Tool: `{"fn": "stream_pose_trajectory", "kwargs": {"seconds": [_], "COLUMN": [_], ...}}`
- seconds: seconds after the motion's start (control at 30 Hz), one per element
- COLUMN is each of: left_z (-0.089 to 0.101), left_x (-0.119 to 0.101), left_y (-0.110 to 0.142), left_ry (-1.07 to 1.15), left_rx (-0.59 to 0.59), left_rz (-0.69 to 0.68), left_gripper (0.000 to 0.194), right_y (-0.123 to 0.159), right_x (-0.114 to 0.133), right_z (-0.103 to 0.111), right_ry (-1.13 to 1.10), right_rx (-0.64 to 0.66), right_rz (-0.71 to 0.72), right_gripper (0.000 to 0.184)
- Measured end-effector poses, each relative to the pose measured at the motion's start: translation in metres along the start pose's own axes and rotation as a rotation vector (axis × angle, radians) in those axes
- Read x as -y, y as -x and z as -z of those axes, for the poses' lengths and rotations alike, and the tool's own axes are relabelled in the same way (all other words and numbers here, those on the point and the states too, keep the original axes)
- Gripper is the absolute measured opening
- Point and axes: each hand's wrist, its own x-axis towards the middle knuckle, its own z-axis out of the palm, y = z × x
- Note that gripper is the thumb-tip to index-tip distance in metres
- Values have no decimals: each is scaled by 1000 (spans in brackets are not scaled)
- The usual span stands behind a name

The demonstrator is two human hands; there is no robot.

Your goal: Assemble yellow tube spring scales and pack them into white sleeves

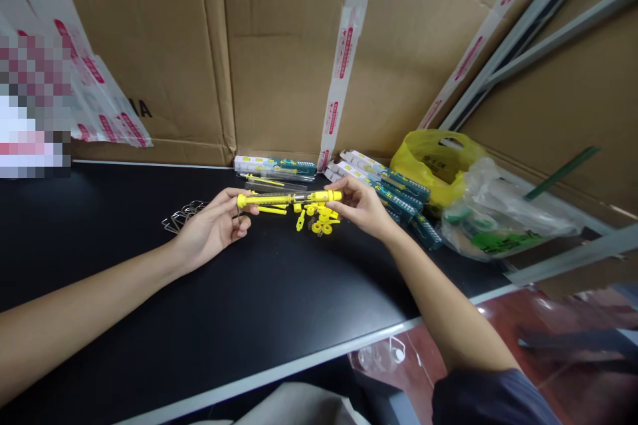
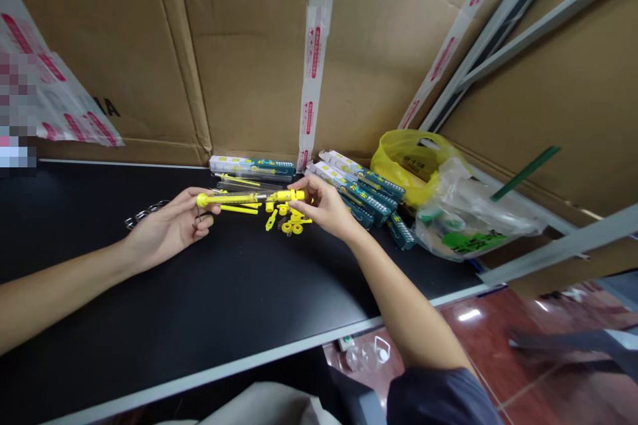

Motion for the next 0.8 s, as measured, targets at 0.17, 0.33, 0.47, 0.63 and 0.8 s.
{"fn": "stream_pose_trajectory", "kwargs": {"seconds": [0.17, 0.33, 0.47, 0.63, 0.8], "left_z": [-1, 0, 0, -4, -4], "left_x": [-1, 0, -1, -2, -2], "left_y": [0, 0, 0, 0, 0], "left_ry": [-2, -13, -22, -18, -12], "left_rx": [-8, -5, -11, -20, -29], "left_rz": [0, 6, 4, 2, 1], "left_gripper": [13, 13, 12, 12, 12], "right_y": [1, 1, 0, -1, 0], "right_x": [-1, -2, 1, 6, 4], "right_z": [-1, 1, 2, 3, 0], "right_ry": [-28, 22, 71, 183, 83], "right_rx": [13, 11, -10, -47, -20], "right_rz": [-22, -21, 9, 79, 16], "right_gripper": [33, 33, 31, 28, 29]}}
